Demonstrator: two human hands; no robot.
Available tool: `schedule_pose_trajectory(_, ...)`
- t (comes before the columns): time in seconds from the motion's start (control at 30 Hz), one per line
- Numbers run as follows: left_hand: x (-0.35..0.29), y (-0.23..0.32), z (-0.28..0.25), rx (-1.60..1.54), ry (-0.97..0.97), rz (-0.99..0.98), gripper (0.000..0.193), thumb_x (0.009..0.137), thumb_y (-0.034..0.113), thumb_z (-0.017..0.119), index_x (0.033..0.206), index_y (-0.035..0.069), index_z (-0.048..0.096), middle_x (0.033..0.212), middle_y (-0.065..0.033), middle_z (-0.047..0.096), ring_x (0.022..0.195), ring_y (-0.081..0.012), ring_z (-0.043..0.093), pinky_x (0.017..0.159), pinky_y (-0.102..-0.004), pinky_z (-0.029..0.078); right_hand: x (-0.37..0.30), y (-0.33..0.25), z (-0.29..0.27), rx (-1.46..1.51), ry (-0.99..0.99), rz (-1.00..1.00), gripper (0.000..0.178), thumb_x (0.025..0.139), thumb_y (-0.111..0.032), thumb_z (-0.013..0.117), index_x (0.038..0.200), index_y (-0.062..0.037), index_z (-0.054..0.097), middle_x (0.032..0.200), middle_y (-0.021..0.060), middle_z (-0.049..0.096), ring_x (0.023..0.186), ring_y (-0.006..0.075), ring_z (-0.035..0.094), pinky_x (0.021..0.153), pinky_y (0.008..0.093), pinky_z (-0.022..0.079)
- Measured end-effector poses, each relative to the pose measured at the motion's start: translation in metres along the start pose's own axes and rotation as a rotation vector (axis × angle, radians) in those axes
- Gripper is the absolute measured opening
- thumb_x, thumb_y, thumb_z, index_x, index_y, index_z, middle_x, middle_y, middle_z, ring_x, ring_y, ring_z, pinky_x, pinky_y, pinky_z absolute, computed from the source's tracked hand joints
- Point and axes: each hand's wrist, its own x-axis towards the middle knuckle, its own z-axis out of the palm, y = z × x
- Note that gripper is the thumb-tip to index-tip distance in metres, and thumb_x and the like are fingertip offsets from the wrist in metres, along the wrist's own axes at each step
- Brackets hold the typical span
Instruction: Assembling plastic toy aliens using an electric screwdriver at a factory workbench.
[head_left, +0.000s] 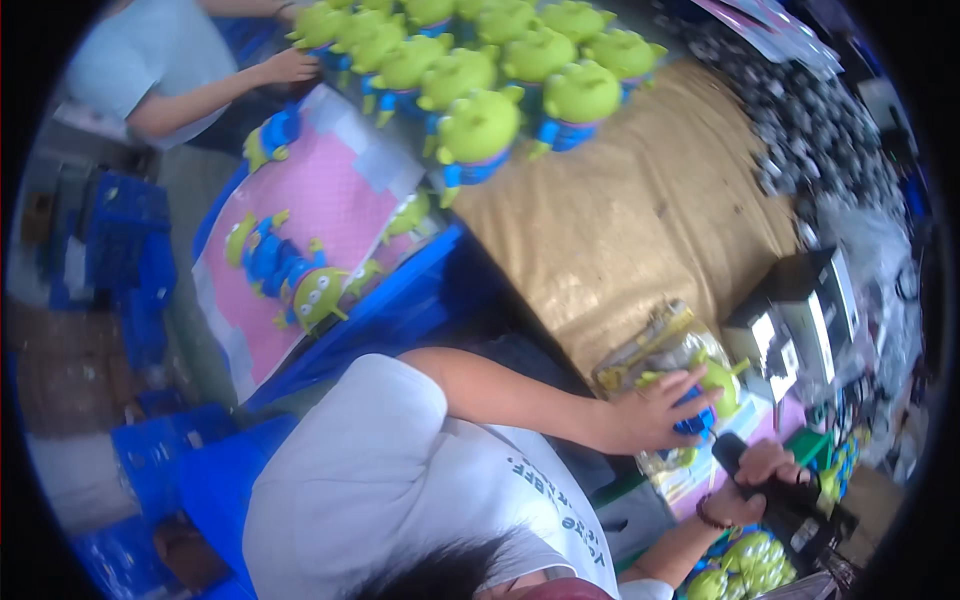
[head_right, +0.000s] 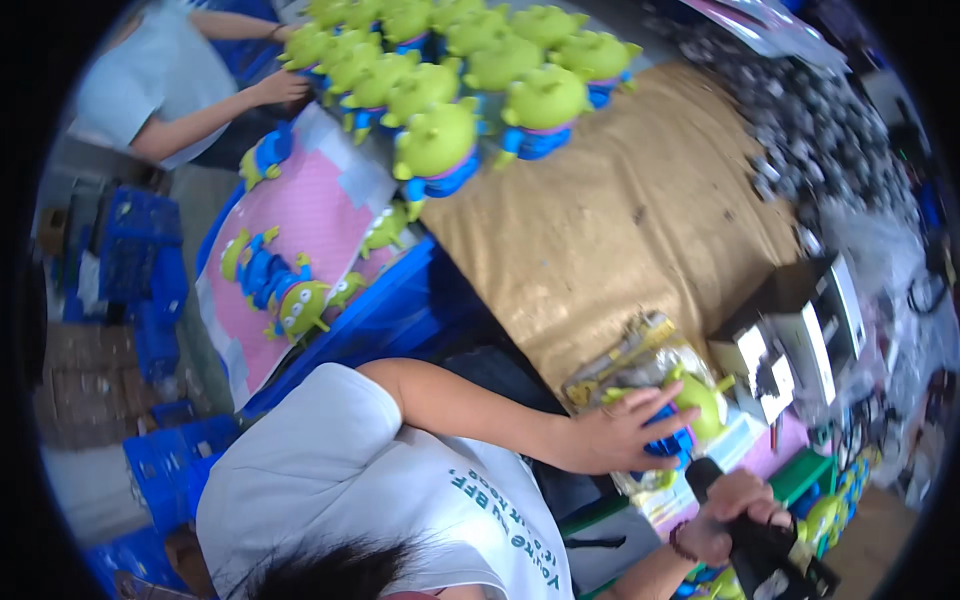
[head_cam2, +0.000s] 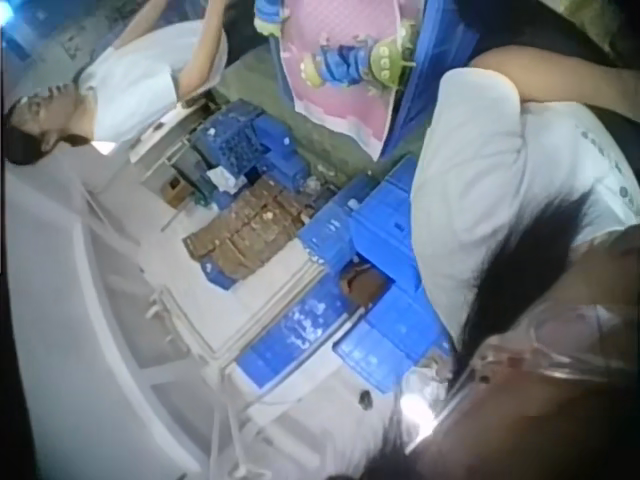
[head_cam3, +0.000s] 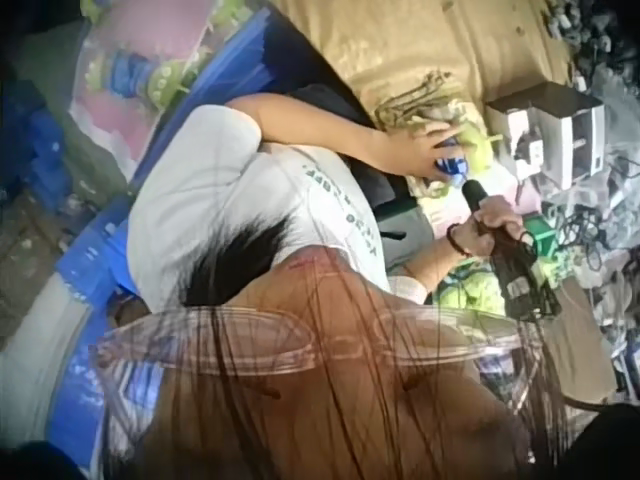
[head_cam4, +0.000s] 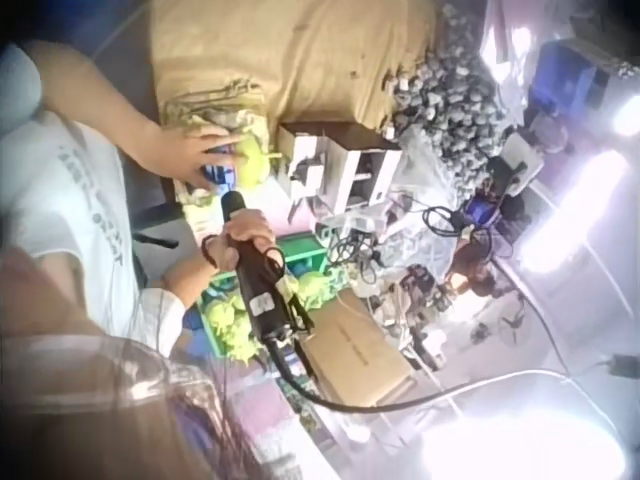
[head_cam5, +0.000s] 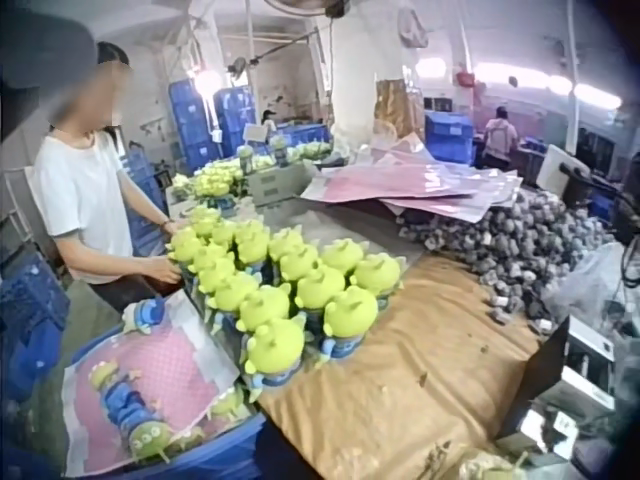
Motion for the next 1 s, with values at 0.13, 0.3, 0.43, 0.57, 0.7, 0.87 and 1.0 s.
schedule_pose_trajectory(0.13,0.007,-0.005,-0.002,-0.022,-0.065,0.059,0.046,0.083,0.024,0.055,0.129,0.031,0.054,0.147,-0.0215,0.033,0.130,-0.0500,0.035,0.098,-0.0513,0.037,0.006,0.002,-0.001,0.107,-0.013,0.027,0.046,0.076,-0.025,0.076,0.103,-0.0118,0.041,0.074,0.0042,0.049,0.059,0.0171,0.048,0.053,0.0327,0.040)
schedule_pose_trajectory(0.3,0.007,-0.015,-0.012,0.044,-0.121,0.099,0.053,0.079,0.021,0.062,0.130,0.030,0.053,0.144,-0.0190,0.037,0.129,-0.0436,0.038,0.097,-0.0502,0.036,0.033,-0.017,0.023,-0.009,0.022,0.163,0.049,0.076,-0.032,0.076,0.108,-0.0105,0.046,0.071,0.0019,0.048,0.059,0.0156,0.048,0.057,0.0325,0.040)
schedule_pose_trajectory(0.43,0.004,-0.027,-0.052,-0.159,-0.187,-0.080,0.073,0.070,0.027,0.078,0.136,0.018,0.049,0.147,-0.0185,0.035,0.134,-0.0359,0.036,0.105,-0.0494,0.031,0.075,-0.035,-0.001,-0.033,0.064,0.130,0.039,0.085,-0.039,0.062,0.099,-0.0040,0.049,0.073,0.0028,0.045,0.063,0.0150,0.045,0.063,0.0335,0.039)
schedule_pose_trajectory(0.57,-0.013,-0.050,-0.036,-0.508,-0.057,-0.311,0.067,0.082,0.034,0.070,0.137,0.005,0.045,0.144,-0.0209,0.038,0.133,-0.0378,0.037,0.109,-0.0450,0.029,0.132,-0.014,-0.013,-0.038,0.232,-0.041,0.025,0.088,-0.019,0.060,0.100,0.0012,0.050,0.071,0.0067,0.053,0.062,0.0170,0.053,0.062,0.0337,0.047)
schedule_pose_trajectory(0.7,-0.017,-0.062,-0.016,-0.412,-0.003,-0.281,0.059,0.093,0.045,0.053,0.134,0.003,0.050,0.136,-0.0203,0.048,0.128,-0.0383,0.041,0.108,-0.0446,0.030,0.164,0.019,-0.014,-0.013,0.332,0.000,0.022,0.087,-0.006,0.063,0.102,0.0029,0.052,0.068,0.0090,0.059,0.060,0.0179,0.059,0.058,0.0316,0.051)
schedule_pose_trajectory(0.87,-0.020,-0.066,-0.005,-0.375,0.067,-0.248,0.055,0.093,0.047,0.051,0.129,0.006,0.056,0.131,-0.0182,0.052,0.123,-0.0378,0.044,0.104,-0.0451,0.032,0.165,0.028,-0.020,-0.187,0.278,0.176,0.022,0.086,-0.013,0.065,0.097,0.0019,0.054,0.067,0.0085,0.058,0.059,0.0176,0.059,0.055,0.0291,0.048)
schedule_pose_trajectory(1.0,-0.022,-0.068,-0.006,-0.390,0.088,-0.240,0.051,0.092,0.044,0.053,0.128,0.009,0.058,0.131,-0.0175,0.053,0.123,-0.0377,0.045,0.104,-0.0449,0.033,0.145,-0.004,0.001,-0.045,0.282,0.208,0.030,0.088,-0.016,0.063,0.110,0.0016,0.052,0.071,0.0088,0.057,0.059,0.0189,0.057,0.057,0.0320,0.049)
